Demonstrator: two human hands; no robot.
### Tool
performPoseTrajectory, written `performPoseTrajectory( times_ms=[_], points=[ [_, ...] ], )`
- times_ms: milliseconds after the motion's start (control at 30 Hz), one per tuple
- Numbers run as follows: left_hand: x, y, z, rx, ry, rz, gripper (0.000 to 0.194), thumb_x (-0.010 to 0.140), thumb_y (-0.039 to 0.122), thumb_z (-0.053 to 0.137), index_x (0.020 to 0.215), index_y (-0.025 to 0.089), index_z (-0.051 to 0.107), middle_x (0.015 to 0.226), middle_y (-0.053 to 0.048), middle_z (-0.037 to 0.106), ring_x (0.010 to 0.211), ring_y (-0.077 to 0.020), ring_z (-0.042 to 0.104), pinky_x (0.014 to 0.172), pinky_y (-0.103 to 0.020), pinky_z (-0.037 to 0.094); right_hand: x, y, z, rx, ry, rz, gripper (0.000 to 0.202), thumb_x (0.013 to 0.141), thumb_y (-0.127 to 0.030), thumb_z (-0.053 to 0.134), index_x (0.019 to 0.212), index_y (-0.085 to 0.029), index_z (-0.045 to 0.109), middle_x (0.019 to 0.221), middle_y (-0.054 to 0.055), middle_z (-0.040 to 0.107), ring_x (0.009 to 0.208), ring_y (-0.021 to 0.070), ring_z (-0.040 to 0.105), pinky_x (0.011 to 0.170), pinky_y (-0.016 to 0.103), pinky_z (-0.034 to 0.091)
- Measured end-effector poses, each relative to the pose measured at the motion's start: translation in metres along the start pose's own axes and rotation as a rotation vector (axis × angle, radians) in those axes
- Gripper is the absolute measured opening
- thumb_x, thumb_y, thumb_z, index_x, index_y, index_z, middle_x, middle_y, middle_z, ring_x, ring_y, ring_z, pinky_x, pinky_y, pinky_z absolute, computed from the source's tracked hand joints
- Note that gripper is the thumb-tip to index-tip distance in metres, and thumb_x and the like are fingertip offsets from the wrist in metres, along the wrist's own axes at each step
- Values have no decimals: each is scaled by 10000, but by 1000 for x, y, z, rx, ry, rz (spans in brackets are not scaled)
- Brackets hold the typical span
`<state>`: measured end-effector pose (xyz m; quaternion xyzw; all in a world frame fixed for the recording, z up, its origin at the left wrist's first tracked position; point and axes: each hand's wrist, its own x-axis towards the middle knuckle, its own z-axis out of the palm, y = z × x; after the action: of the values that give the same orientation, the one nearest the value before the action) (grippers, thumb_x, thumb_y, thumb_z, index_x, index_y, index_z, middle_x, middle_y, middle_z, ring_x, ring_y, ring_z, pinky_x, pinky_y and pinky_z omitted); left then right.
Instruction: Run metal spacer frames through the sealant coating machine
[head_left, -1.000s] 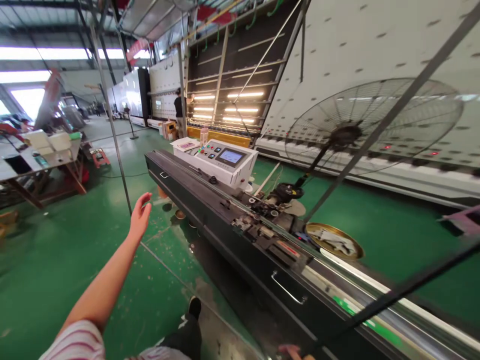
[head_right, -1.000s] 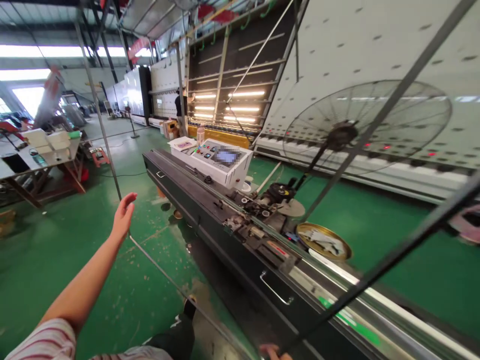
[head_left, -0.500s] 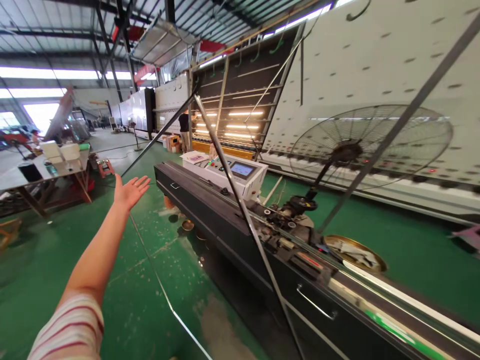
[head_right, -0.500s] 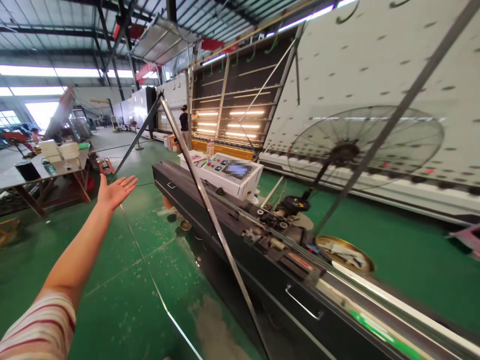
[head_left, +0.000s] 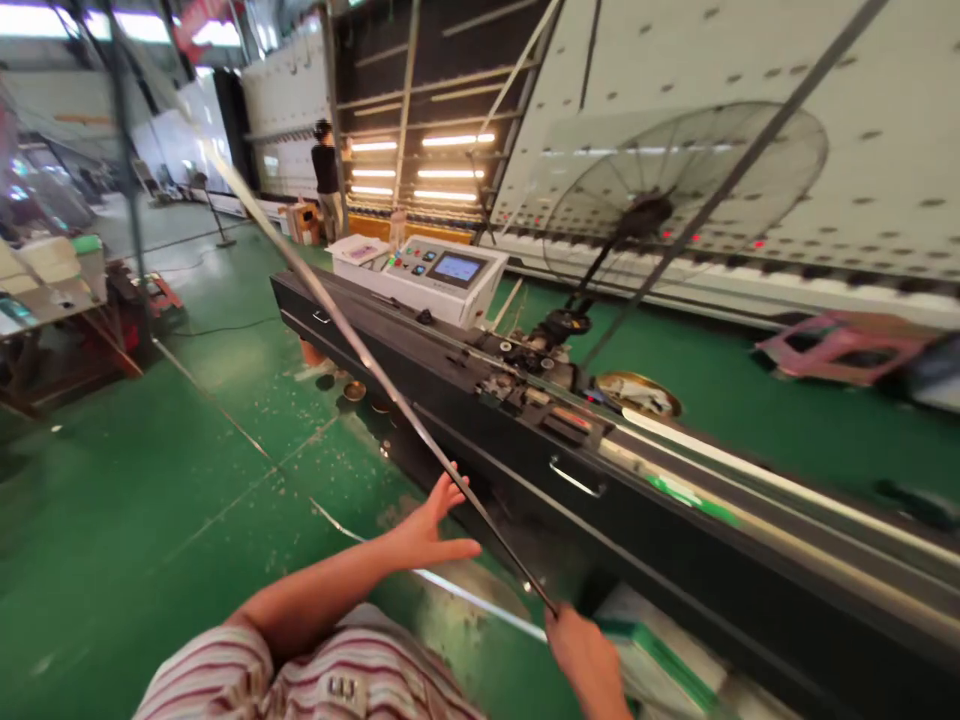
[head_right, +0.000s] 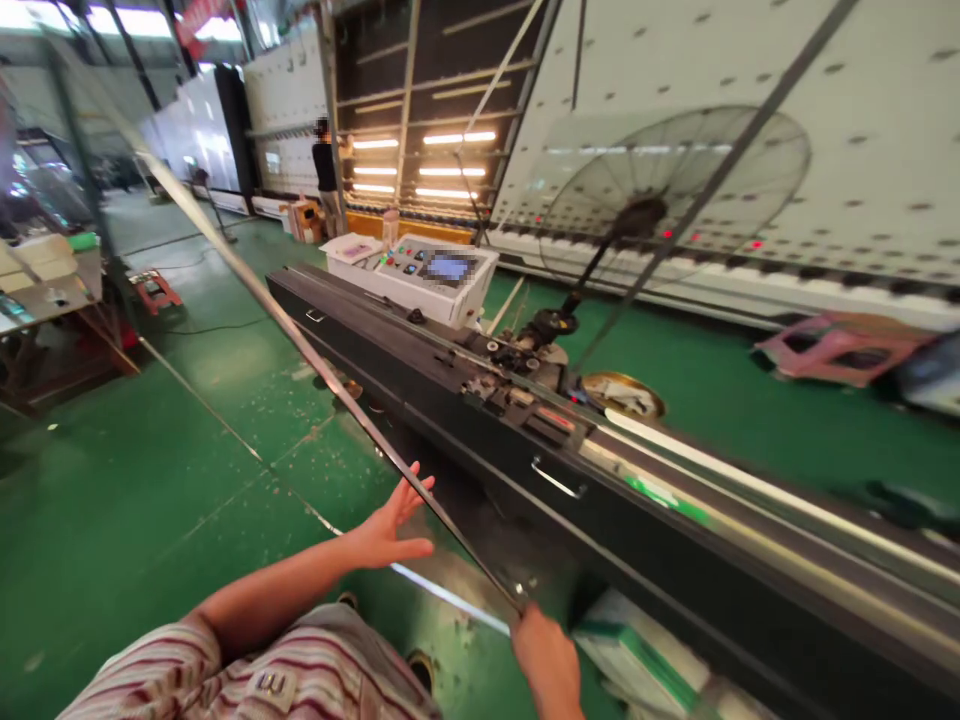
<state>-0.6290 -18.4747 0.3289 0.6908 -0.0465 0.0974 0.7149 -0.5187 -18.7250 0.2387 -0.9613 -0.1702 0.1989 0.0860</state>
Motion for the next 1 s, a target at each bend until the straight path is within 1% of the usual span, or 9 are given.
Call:
performPoseTrajectory(
  times_ms=[100,167,233,333,467,600,767,900,1000],
  points=[
    [11,0,25,-160,234,24,1140,806,497,736,1538,332,-123,1499,-225,392,1299,-292,524,1127,-557,354,5,-40,-17,-107,26,36,418,990,-345,390,1197,-57,611,908,228,711,906,361,715,815,489,560],
    [22,17,15,-205,425,73,1092,845,498,695,1503,352,-165,1398,-206,510,1083,-238,664,1035,-494,471,3,-61,-38,-84,111,11,641,971,-471,457,1428,-23,417,983,260,694,970,389,694,836,511,545],
    [35,40,-11,-169,503,67,1037,850,428,713,1495,396,-99,1362,-169,557,1034,-230,688,863,-372,571,-2,-68,-63,8,209,-139,792,914,-515,570,1515,-72,307,1250,301,595,1161,387,614,934,498,511],
    [51,72,-56,-143,589,107,1037,821,334,753,1475,457,-42,1364,-130,572,1050,-238,689,704,-248,582,-5,-46,-95,266,473,-366,753,906,-490,592,1532,-180,313,1523,218,376,1375,325,431,1095,491,404],
    [52,97,-98,-158,650,139,1137,695,202,842,1453,452,33,1363,-103,588,1116,-270,662,727,-264,595,8,13,-119,726,877,-292,497,921,-485,542,1334,-211,569,1397,145,540,1304,286,492,1100,522,392],
    [36,103,-117,-164,668,133,1114,646,114,856,1414,435,115,1339,-69,619,1180,-252,628,761,-259,589,26,35,-130,1178,705,-339,461,899,-555,556,1221,-239,651,1296,94,628,1221,236,565,1076,453,426],
    [18,111,-127,-82,690,99,1035,622,136,872,1337,509,223,1302,33,649,1280,-201,551,863,-274,552,26,8,-146,1472,441,-578,509,890,-587,583,1305,-294,622,1326,62,618,1293,219,512,1097,403,387],
    [8,121,-131,-17,701,87,954,611,188,870,1283,536,289,1274,97,659,1306,-169,525,826,-250,547,24,-8,-160,1629,297,-740,534,843,-583,661,1288,-288,651,1112,48,682,1000,177,620,964,351,462],
    [0,126,-137,-29,716,84,956,619,122,840,1288,504,274,1282,90,656,1306,-160,526,812,-240,558,21,-17,-169,1703,277,-748,528,763,-561,753,1193,-258,716,915,29,669,763,134,567,778,307,489]
  ],
)
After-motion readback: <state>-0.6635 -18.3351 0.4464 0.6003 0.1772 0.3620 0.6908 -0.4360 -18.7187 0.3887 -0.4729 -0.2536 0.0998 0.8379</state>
